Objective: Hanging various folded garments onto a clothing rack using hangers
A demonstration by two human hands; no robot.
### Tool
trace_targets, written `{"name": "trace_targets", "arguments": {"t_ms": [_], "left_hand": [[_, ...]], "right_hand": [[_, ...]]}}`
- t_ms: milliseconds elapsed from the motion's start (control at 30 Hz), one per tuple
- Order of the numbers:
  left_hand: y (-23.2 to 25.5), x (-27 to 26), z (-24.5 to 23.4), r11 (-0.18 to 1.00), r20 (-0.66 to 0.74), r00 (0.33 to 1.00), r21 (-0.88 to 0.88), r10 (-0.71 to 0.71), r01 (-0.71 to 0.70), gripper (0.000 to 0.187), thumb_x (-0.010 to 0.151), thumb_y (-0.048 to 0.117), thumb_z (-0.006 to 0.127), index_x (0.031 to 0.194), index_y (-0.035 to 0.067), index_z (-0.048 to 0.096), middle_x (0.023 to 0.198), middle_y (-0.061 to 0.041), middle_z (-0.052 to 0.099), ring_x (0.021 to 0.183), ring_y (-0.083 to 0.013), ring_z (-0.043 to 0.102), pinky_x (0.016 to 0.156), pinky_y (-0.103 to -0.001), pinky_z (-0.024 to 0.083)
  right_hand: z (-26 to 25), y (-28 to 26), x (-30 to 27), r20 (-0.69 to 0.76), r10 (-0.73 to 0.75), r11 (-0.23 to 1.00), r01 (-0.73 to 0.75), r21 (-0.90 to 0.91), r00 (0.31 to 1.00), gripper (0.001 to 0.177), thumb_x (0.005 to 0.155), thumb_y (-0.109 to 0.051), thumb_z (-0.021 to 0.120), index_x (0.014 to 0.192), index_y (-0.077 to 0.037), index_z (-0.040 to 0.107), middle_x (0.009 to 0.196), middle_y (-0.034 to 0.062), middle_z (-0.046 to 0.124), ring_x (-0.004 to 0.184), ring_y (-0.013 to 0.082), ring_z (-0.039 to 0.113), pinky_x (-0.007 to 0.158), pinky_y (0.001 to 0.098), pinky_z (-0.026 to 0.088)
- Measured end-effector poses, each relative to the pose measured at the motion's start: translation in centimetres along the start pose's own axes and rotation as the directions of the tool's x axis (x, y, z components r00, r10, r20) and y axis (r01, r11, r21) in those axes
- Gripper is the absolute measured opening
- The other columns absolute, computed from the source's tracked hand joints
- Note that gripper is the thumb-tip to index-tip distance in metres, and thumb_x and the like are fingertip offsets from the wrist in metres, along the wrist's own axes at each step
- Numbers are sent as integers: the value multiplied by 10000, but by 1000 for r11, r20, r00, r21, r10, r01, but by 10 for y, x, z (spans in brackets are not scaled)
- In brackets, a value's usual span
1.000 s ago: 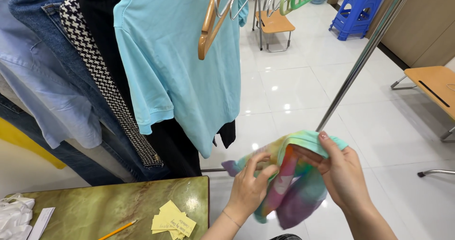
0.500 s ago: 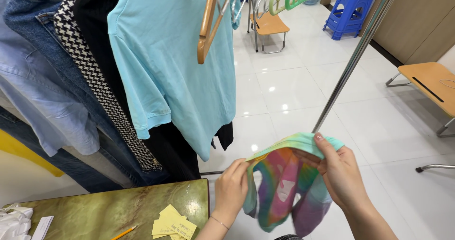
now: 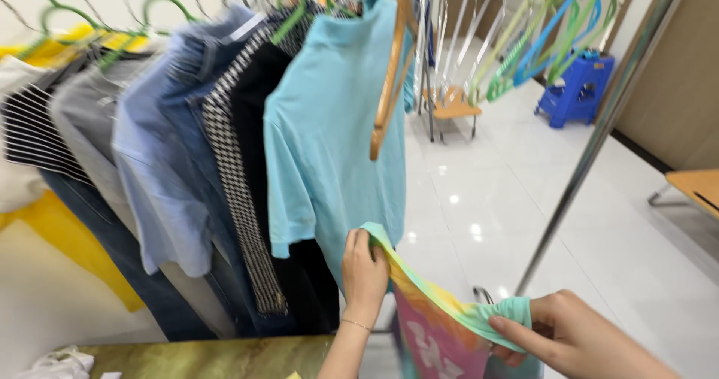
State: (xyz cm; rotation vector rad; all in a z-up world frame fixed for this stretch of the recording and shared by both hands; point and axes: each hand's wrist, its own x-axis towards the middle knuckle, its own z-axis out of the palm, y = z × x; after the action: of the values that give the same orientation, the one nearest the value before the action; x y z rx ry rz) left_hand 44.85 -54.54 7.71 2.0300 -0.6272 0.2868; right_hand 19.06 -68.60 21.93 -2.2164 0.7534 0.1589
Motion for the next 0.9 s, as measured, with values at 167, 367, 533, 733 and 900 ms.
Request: {"name": "trace_targets", "arguments": {"t_ms": [167, 367, 533, 733, 900], "left_hand": [[42, 40, -47, 951, -178, 942, -70, 284, -300, 158, 917, -57, 417, 928, 11, 559, 1115, -123, 555, 820, -340, 604, 713, -453, 430], [77, 59, -93, 934, -123, 930, 140, 347, -330, 155, 892, -46, 545, 947, 79, 619, 1209, -30, 509, 861, -416, 762, 680, -526, 651], [64, 60, -111, 913, -94, 926, 229, 366, -338, 128, 887, 0, 533, 907, 88, 625, 1199, -65, 495, 526, -411, 574, 459, -552, 424], [54, 66, -116, 943, -8, 968, 231, 249, -241, 124, 889, 104, 516, 889, 136, 636, 1217, -10, 503, 523, -386, 577, 492, -549, 421], [52, 76, -89, 951, 44, 970, 193, 238, -242, 136, 887, 73, 494, 862, 123, 618, 1176, 9, 507, 514, -294, 499, 508, -477, 405]], "right_hand": [[-48, -85, 27, -112, -422, 888, 435, 147, 899, 416, 950, -297, 653, 795, -30, 933, 788, 57, 995, 749, 106, 832, 654, 278, 595], [-8, -183, 144, -482, -427, 871, 491, 9, 765, 1053, 971, -545, 674, 1615, 125, 178, 1635, 375, 282, 1550, 435, 288, 1235, 581, 279], [-1, -207, 252, -609, -74, 758, 441, 480, 790, 574, 802, -378, 679, 1303, -145, 524, 1198, 68, 647, 994, 236, 639, 833, 385, 495], [6, -207, 296, -708, 22, 595, 560, 576, 706, 259, 765, -98, 608, 1011, -175, 579, 845, 61, 579, 662, 207, 527, 602, 380, 413], [-1, -189, 283, -733, -82, 690, 569, 447, 676, 297, 855, -67, 537, 1140, -146, 558, 1171, 10, 630, 1041, 220, 610, 750, 405, 496]]}}
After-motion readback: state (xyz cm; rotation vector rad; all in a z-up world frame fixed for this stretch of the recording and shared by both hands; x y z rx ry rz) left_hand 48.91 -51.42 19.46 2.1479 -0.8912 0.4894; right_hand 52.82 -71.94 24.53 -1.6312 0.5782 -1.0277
